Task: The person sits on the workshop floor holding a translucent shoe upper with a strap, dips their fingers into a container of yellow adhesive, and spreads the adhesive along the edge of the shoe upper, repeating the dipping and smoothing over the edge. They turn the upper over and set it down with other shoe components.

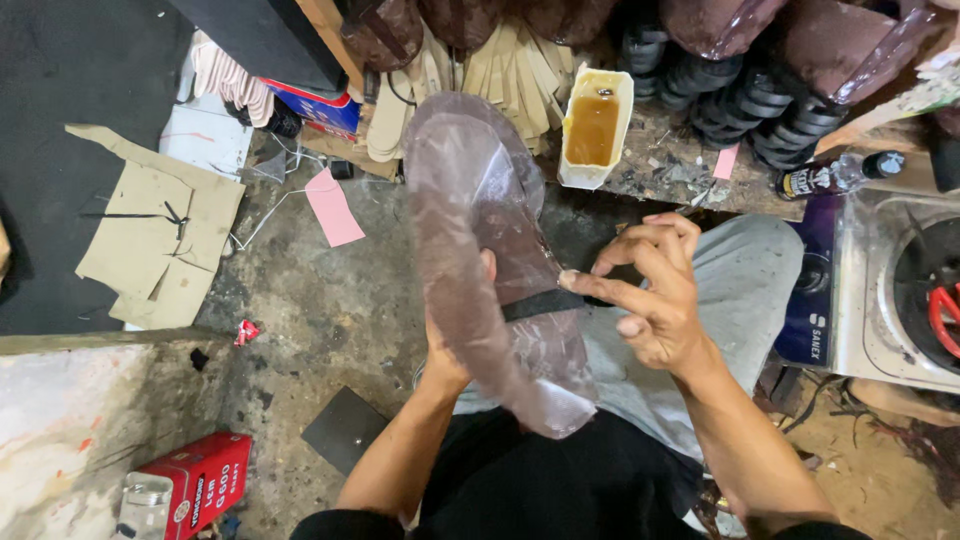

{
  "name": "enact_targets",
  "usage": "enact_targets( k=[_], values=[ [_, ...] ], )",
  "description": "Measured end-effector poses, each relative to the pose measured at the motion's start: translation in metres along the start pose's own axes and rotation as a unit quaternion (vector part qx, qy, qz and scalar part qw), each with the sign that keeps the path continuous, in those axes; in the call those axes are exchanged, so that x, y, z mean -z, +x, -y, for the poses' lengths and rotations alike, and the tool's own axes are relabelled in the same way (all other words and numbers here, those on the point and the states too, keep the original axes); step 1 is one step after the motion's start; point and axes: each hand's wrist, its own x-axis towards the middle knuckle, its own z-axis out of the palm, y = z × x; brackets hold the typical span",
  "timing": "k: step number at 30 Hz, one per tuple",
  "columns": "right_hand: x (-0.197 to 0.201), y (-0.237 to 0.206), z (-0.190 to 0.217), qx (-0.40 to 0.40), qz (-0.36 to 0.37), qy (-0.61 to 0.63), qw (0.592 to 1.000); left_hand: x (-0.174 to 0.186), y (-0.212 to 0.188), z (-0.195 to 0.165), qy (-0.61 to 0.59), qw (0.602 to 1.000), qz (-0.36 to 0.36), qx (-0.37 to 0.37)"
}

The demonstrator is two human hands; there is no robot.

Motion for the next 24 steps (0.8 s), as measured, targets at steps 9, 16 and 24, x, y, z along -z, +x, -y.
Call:
enact_targets(
  k=[9, 16, 24],
  values=[
    [-0.017, 0.000, 0.015, -0.347, -0.001, 0.417, 0.840, -0.006, 0.008, 0.026, 0.088, 0.964, -0.061, 0.243],
    [-0.028, -0.006, 0.006, -0.334, -0.032, 0.404, 0.851, -0.042, 0.028, -0.021, -0.113, 0.949, -0.049, 0.291],
    [-0.006, -0.010, 0.007, -0.154, -0.002, 0.113, 0.982, -0.039, 0.029, -0.015, -0.130, 0.957, -0.065, 0.250]
  ],
)
